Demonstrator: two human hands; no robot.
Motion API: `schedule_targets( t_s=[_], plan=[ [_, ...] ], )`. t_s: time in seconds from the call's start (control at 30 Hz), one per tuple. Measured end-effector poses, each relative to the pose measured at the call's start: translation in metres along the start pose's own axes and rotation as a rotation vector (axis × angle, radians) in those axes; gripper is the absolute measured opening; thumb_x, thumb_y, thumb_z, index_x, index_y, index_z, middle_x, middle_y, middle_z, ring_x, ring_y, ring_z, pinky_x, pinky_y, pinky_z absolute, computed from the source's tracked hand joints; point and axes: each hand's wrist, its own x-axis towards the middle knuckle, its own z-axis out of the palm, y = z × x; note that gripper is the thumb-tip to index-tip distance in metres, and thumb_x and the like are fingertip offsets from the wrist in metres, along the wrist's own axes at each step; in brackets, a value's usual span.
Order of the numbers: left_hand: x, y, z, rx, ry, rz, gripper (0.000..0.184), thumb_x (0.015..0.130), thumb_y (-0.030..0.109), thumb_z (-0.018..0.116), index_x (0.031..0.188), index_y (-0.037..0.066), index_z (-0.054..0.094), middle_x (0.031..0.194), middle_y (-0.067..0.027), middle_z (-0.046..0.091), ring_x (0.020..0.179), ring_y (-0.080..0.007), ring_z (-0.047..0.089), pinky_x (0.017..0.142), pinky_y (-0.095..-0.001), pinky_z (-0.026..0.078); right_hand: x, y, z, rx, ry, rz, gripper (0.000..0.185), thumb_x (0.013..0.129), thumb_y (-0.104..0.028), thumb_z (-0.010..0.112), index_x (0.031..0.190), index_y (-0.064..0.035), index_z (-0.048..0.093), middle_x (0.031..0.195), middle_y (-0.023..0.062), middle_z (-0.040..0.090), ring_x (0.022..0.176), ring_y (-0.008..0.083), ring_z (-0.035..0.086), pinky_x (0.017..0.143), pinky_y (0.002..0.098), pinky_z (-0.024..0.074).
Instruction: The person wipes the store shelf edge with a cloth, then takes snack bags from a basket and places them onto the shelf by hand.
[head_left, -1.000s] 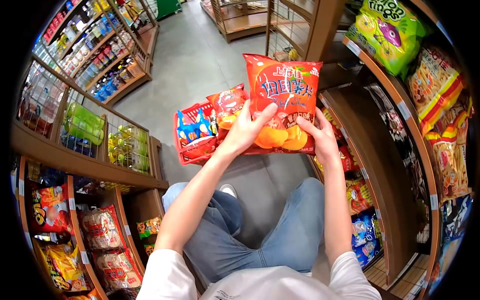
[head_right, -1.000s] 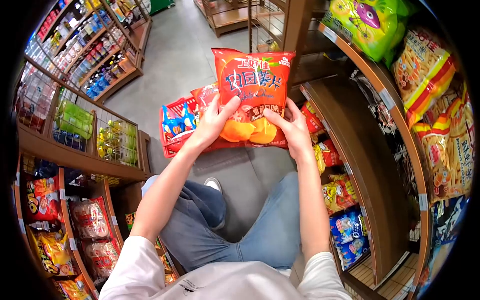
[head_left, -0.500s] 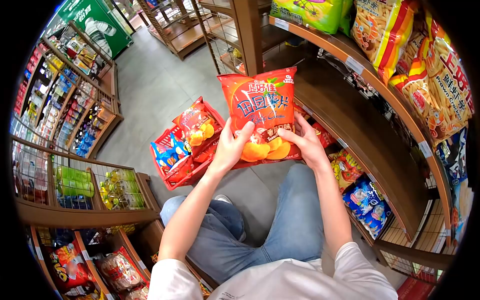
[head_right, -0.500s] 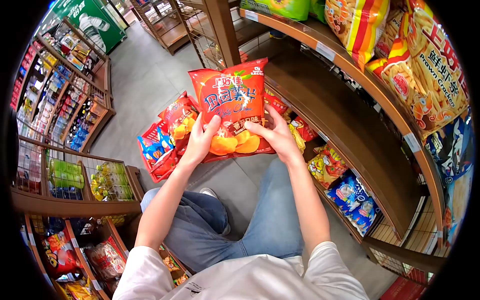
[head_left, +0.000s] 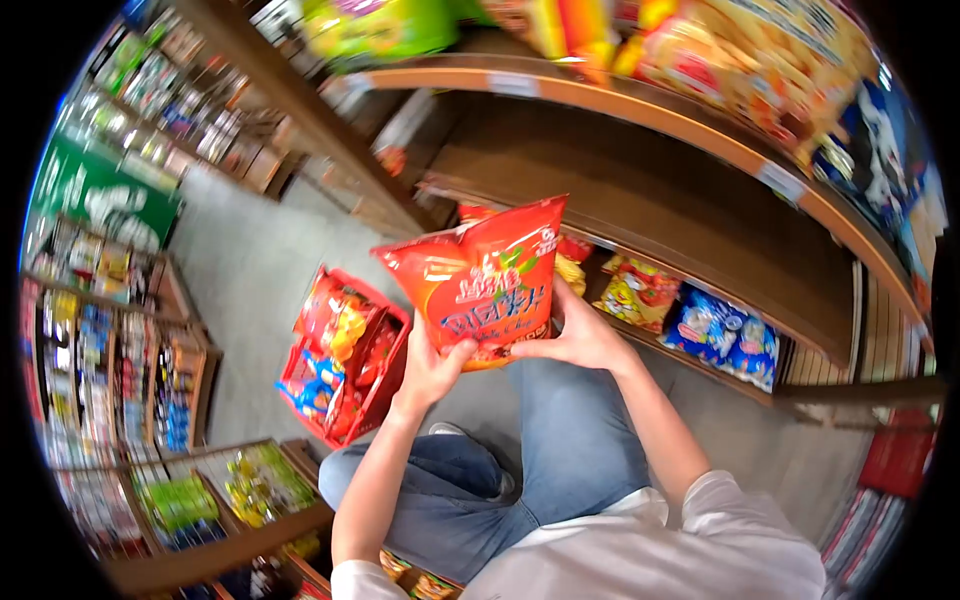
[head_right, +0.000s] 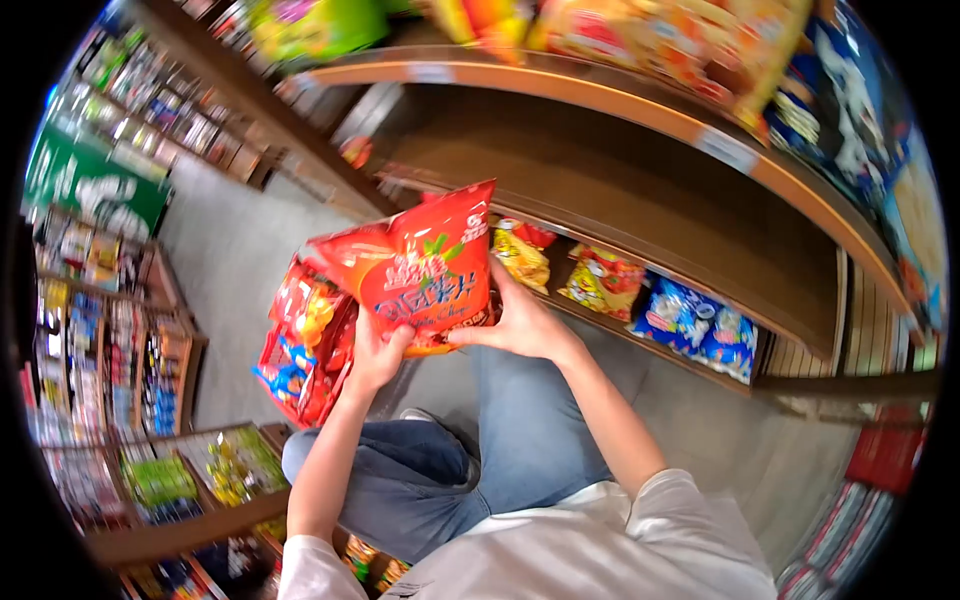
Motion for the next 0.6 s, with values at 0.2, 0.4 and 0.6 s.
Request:
schedule_targets(
  t_s=[0.2, 0.4, 0.6],
  plan=[
    [0.024, 0.017, 0.054, 0.084, -0.39, -0.092, 0.072, 0.08, 0.026, 0.085, 0.132, -0.004, 0.045, 0.12, -0.014, 0.066, 0.109, -0.023, 0.064, 0.096, -0.0359, 0.05, -0.072, -0.032, -0.052, -0.084, 0.245, 0.04, 0.087, 0.068, -0.015, 0.092, 0.14, -0.002, 0.046, 0.137, 0.0129, 0.056, 0.127, 0.0224, 0.052, 0.111, 0.0378, 0.0388],
    [0.075, 0.047, 0.141, 0.359, -0.739, 0.375, 0.08, 0.078, 0.002, 0.073, 0.15, 0.006, 0.039, 0.153, -0.0171, 0.04, 0.14, -0.0373, 0.041, 0.114, -0.0445, 0.035, -0.18, -0.022, -0.118, -0.639, 0.514, -0.057, 0.073, 0.074, -0.014, 0.086, 0.136, -0.0023, 0.049, 0.131, 0.0127, 0.061, 0.121, 0.0236, 0.058, 0.104, 0.0397, 0.0456],
    [0.086, 0.082, 0.238, 0.351, -0.76, 0.63, 0.067, 0.084, 0.0, 0.064, 0.147, 0.007, 0.045, 0.152, -0.0185, 0.04, 0.139, -0.0395, 0.041, 0.114, -0.0443, 0.037, -0.259, -0.019, -0.178, -0.766, 0.884, 0.047, 0.061, 0.077, -0.013, 0.082, 0.13, -0.0023, 0.054, 0.126, 0.0131, 0.063, 0.118, 0.0247, 0.059, 0.102, 0.0398, 0.0467]
  ],
)
